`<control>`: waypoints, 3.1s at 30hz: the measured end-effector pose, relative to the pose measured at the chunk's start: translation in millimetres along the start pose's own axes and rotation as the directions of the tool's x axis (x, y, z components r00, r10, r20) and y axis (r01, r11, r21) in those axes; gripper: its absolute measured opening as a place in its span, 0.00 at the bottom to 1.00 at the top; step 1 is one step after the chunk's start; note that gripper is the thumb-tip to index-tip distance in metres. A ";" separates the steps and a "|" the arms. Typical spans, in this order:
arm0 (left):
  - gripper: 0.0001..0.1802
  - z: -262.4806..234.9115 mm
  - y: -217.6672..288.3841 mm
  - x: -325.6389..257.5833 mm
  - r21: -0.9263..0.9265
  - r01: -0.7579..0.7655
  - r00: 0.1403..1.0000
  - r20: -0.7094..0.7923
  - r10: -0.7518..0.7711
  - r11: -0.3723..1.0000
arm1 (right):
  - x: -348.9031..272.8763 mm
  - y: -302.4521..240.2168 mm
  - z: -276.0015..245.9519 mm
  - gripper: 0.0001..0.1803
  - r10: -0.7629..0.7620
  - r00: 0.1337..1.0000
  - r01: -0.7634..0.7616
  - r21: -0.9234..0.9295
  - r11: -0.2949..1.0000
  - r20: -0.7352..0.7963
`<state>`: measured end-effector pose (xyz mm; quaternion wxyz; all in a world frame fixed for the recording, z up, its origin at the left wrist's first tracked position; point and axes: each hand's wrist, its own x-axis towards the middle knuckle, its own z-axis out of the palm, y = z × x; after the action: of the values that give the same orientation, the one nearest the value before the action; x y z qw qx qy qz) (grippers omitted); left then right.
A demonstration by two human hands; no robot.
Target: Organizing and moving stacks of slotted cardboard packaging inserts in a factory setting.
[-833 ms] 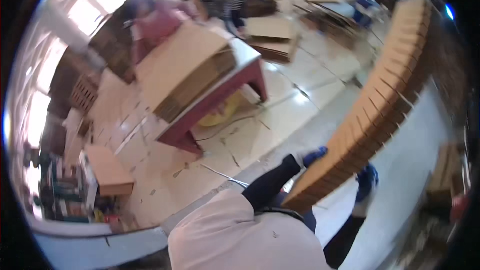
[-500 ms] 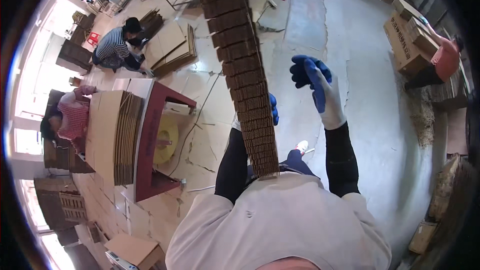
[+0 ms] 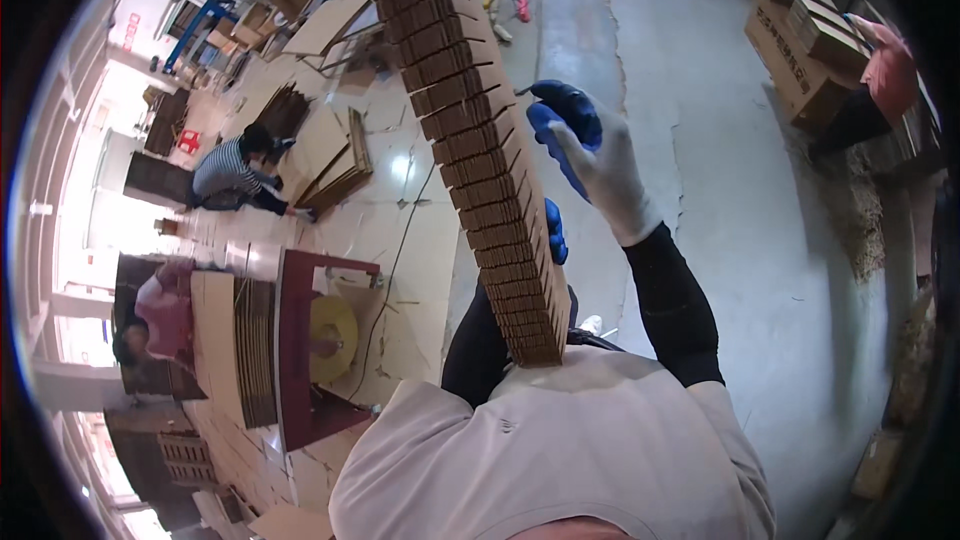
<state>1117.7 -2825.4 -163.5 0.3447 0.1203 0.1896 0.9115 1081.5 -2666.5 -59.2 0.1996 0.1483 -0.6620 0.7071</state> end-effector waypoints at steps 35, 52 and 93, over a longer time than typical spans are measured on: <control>0.44 -247.2 -64.8 798.7 0.464 0.165 0.986 -0.110 -0.128 0.870 | 495.0 297.4 -544.5 0.12 -0.418 0.828 0.078 -0.662 0.745 -0.373; 0.29 -382.5 50.2 1232.6 0.482 0.265 0.943 -0.312 -0.119 0.835 | 712.4 594.6 -844.2 0.22 -0.113 0.827 -0.471 -0.788 0.396 -0.551; 0.19 -291.6 21.2 2355.7 0.994 -0.040 0.484 0.104 -0.869 0.097 | 1202.3 674.1 -1320.0 0.28 -0.681 -0.047 -0.581 -0.534 0.614 -0.731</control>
<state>-724.6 -1329.1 -207.9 0.5200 0.5689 0.5597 0.3044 -222.8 -1278.9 -185.5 0.6824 -0.4877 -0.5117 0.1863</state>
